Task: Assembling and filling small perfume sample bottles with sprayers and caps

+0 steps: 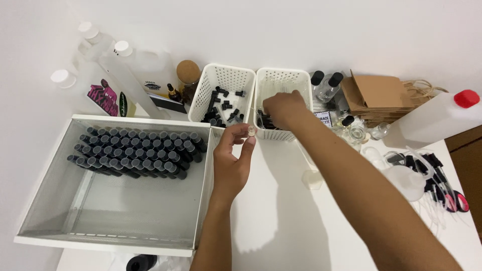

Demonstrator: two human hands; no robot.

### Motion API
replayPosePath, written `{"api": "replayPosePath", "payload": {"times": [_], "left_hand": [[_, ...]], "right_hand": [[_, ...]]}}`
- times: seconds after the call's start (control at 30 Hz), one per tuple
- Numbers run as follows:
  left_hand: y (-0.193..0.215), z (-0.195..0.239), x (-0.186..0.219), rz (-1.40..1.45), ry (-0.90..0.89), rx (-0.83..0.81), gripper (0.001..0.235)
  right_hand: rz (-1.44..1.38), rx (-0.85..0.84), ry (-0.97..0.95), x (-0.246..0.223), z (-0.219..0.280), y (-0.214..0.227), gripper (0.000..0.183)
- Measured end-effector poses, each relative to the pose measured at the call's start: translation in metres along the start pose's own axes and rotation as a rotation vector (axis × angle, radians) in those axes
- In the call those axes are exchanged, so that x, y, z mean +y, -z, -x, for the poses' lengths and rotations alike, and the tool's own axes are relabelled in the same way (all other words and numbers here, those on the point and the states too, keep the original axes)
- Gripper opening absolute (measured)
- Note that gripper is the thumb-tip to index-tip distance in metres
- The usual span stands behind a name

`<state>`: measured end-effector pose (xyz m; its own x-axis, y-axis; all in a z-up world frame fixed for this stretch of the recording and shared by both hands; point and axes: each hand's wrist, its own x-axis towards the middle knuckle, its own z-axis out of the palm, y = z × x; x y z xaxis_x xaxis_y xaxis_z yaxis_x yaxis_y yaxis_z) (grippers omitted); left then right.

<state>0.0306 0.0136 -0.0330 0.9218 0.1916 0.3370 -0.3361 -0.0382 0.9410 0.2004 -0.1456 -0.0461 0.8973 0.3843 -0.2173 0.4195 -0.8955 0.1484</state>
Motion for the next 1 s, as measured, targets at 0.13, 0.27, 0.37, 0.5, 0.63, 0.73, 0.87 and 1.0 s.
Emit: {"api": "replayPosePath", "payload": {"times": [0.13, 0.27, 0.37, 0.5, 0.63, 0.73, 0.87, 1.0], "left_hand": [[0.000, 0.001, -0.001, 0.013, -0.005, -0.013, 0.021], [-0.003, 0.002, -0.009, 0.023, -0.031, -0.023, 0.020], [-0.007, 0.004, -0.008, 0.013, -0.018, -0.043, 0.020], [-0.013, 0.007, -0.003, -0.044, 0.075, -0.084, 0.022], [-0.020, 0.009, 0.000, -0.024, 0.094, -0.119, 0.024], [-0.022, 0.012, 0.000, -0.020, 0.068, -0.148, 0.022], [-0.022, 0.012, -0.001, -0.020, 0.081, -0.149, 0.024], [-0.022, 0.012, -0.002, -0.020, 0.043, -0.136, 0.023]], "right_hand": [[-0.220, -0.044, -0.029, 0.017, 0.017, 0.059, 0.040], [-0.507, -0.019, 0.020, 0.016, 0.089, 0.134, 0.033], [-0.724, 0.111, 0.047, 0.021, 0.114, 0.143, 0.032], [-1.313, 0.290, 0.232, 0.020, 0.132, 0.124, 0.020], [-1.403, 0.399, 0.346, 0.011, 0.148, 0.111, 0.024], [-1.382, 0.427, 0.344, 0.009, 0.154, 0.108, 0.023], [-1.379, 0.390, 0.333, 0.011, 0.153, 0.103, 0.022], [-1.402, 0.365, 0.391, 0.009, 0.152, 0.096, 0.020]]}}
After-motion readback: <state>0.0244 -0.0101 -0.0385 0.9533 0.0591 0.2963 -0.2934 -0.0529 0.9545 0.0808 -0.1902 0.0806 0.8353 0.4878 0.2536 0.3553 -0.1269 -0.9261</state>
